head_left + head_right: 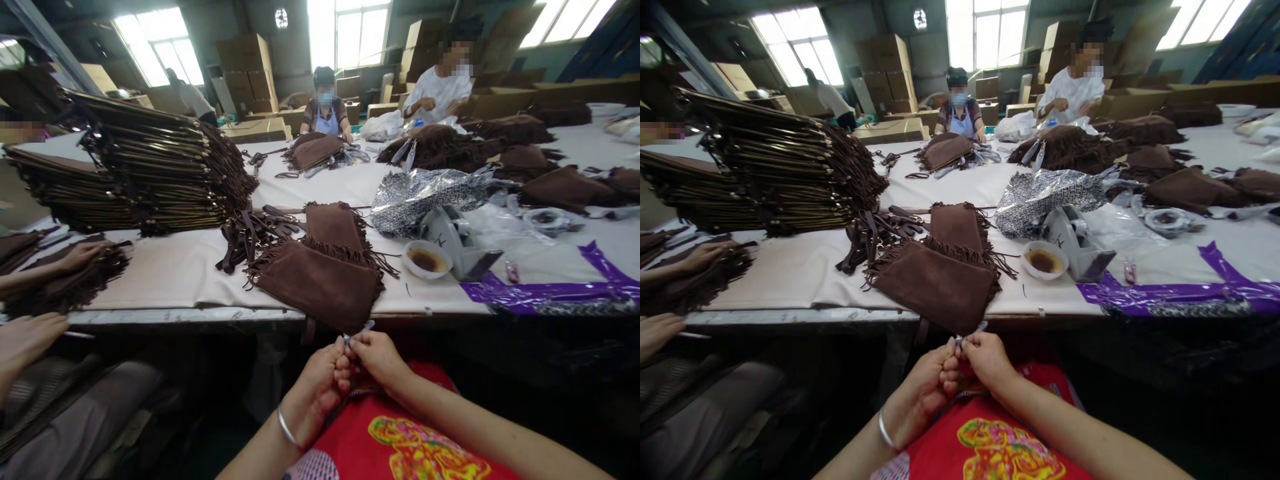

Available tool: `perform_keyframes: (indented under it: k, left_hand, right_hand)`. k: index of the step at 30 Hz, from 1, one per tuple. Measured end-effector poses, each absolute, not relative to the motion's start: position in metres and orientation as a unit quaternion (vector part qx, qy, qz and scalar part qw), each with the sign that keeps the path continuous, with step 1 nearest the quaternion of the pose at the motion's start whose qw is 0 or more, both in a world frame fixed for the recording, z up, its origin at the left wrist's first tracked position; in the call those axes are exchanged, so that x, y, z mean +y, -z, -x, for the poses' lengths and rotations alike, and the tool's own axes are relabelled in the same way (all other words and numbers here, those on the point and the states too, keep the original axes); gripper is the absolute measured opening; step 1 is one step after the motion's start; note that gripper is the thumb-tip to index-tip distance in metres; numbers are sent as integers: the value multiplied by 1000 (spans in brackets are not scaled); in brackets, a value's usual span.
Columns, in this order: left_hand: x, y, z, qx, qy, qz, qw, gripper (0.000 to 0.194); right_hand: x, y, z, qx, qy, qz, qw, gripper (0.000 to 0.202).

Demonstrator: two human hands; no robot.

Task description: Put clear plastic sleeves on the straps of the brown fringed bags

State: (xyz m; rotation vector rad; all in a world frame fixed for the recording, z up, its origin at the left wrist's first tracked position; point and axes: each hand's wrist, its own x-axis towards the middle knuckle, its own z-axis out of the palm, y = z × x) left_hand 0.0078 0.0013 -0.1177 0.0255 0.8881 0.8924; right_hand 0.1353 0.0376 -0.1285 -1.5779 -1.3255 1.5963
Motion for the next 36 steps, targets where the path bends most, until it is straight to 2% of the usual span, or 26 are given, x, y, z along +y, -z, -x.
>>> perform_keyframes:
  k: [4, 9, 13, 15, 18, 21, 23, 26, 31, 34, 36]
  left_hand:
    - [-5, 122, -15, 478, -438, -96, 755, 33]
    - [-14, 125, -23, 598, -432, -344, 581, 39]
    - [-16, 120, -16, 634, -399, -516, 416, 31]
    - [-16, 116, -14, 622, -398, -546, 397, 29]
    - [-17, 114, -17, 599, -421, -489, 474, 30]
    - [-18, 116, -23, 545, -440, -313, 641, 30]
    - [-19, 116, -24, 455, -459, -184, 740, 28]
    - [-17, 113, -22, 304, -471, -46, 827, 28]
    - [-14, 106, -16, 191, -444, -6, 875, 33]
    - [-12, 103, -10, 264, -430, -99, 858, 37]
    - [-10, 101, -1, 371, -424, -221, 796, 45]
  right_hand:
    - [35, 138, -134, -445, -630, 583, 255, 27]
    - [33, 147, -143, -425, -654, 580, 235, 28]
    - [28, 133, -148, -368, -716, 517, 291, 34]
    - [25, 126, -145, -305, -775, 450, 323, 35]
    - [22, 124, -139, -234, -819, 403, 335, 33]
    - [22, 129, -134, -201, -869, 352, 285, 33]
    - [24, 131, -133, -160, -890, 332, 269, 30]
    - [30, 126, -131, -97, -890, 323, 307, 26]
    - [40, 112, -127, -98, -919, 249, 290, 26]
    - [45, 106, -128, -118, -910, 255, 307, 20]
    - [47, 100, -131, -138, -893, 259, 342, 18]
